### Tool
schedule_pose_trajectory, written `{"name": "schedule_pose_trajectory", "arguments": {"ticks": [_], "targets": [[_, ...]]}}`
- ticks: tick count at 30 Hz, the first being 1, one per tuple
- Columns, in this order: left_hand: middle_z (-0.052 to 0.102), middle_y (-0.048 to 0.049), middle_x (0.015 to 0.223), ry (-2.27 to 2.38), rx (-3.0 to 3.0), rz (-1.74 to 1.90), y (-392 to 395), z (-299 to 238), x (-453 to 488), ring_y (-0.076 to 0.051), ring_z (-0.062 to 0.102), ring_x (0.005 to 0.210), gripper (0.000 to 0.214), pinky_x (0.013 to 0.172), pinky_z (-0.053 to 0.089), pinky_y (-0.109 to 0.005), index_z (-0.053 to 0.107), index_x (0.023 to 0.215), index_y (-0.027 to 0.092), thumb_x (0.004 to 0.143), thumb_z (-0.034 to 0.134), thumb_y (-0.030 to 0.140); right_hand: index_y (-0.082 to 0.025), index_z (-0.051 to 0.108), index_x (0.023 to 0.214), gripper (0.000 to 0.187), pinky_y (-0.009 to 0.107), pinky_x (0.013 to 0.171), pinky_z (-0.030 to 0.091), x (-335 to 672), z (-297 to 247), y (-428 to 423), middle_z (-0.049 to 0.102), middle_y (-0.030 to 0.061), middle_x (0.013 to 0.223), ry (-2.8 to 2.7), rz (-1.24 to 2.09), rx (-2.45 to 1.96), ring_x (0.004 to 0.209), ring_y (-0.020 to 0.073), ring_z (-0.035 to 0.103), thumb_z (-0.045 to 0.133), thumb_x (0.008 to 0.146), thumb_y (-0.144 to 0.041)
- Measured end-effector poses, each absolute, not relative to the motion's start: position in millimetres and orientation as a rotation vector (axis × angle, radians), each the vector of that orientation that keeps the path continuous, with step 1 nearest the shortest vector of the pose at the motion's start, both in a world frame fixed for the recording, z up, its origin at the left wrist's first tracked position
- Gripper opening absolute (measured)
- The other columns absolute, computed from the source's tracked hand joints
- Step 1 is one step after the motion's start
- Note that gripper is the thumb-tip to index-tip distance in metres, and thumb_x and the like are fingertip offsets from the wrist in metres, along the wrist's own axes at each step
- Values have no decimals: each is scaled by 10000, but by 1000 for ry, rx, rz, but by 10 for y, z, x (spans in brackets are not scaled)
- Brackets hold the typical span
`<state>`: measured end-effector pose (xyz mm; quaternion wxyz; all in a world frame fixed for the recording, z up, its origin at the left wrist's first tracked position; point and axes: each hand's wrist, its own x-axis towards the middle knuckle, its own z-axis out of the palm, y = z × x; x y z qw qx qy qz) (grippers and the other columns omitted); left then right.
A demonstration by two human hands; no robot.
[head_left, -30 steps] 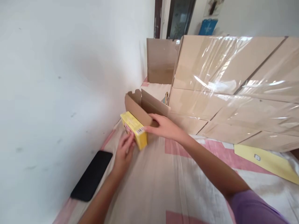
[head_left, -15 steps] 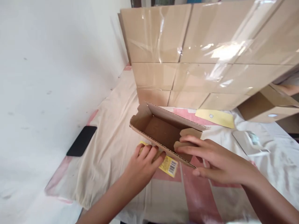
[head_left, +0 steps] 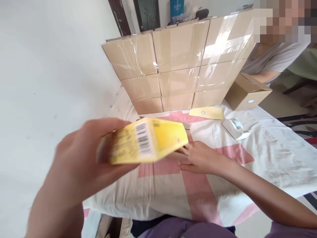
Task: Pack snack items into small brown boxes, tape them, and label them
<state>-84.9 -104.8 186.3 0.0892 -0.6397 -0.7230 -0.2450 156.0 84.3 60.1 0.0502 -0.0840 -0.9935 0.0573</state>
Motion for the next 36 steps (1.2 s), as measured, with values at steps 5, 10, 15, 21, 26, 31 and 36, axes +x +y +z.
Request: {"name": "schedule_pose_trajectory", "arguments": {"ticks": [5,10,15,21,26,31,36], "targets": [[724,-16,910,-2012,-2079,-208,-480,1666,-785,-221,667,789,363,615,414,-304,594,1113,241,895,650,526,-165,495,1433,637,370,553,520,1667,600,785,586,179,1361,-2965,190,-165,771,238,699,642,959,-564],[742,-9,1013,-2281,-2155,-160,-509,1432,-864,-243,690,855,530,652,435,-302,549,1266,264,868,656,597,-163,504,1257,497,402,589,556,1909,524,732,588,210,1317,-2765,172,-269,865,288,719,589,986,-571],[737,-43,1154,-2268,-2418,74,-473,1305,-688,-266,704,960,464,722,466,-328,551,1273,260,898,621,524,-193,433,1156,381,385,591,555,1943,400,699,603,214,1253,-2610,251,-236,895,293,726,588,999,-503],[743,-95,984,-2082,-2584,407,-141,1054,-514,-268,719,822,302,631,470,-332,583,1123,197,942,575,439,-231,390,1136,366,391,632,563,1843,282,692,624,184,1213,-2464,339,-230,945,312,729,641,969,-439],[760,-117,959,-2027,-2560,430,-55,912,-546,-314,736,822,277,652,493,-365,613,1126,177,917,604,358,-246,395,1173,384,389,651,576,1814,201,661,617,162,1202,-2392,428,-296,957,299,720,667,953,-404],[771,-64,1001,-1981,-2692,384,-49,912,-588,-266,739,870,161,670,493,-328,634,1059,214,925,592,293,-271,427,1341,497,434,796,609,1757,14,655,602,155,1297,-2286,490,-313,1107,309,686,694,942,-402],[740,-42,1259,-2118,-2663,-87,-306,1199,-749,-265,708,1112,381,875,547,-360,645,1288,278,958,600,465,-351,225,1630,799,560,1074,513,1680,-181,631,506,136,1537,-2209,508,-322,1386,330,519,671,968,-332]]}}
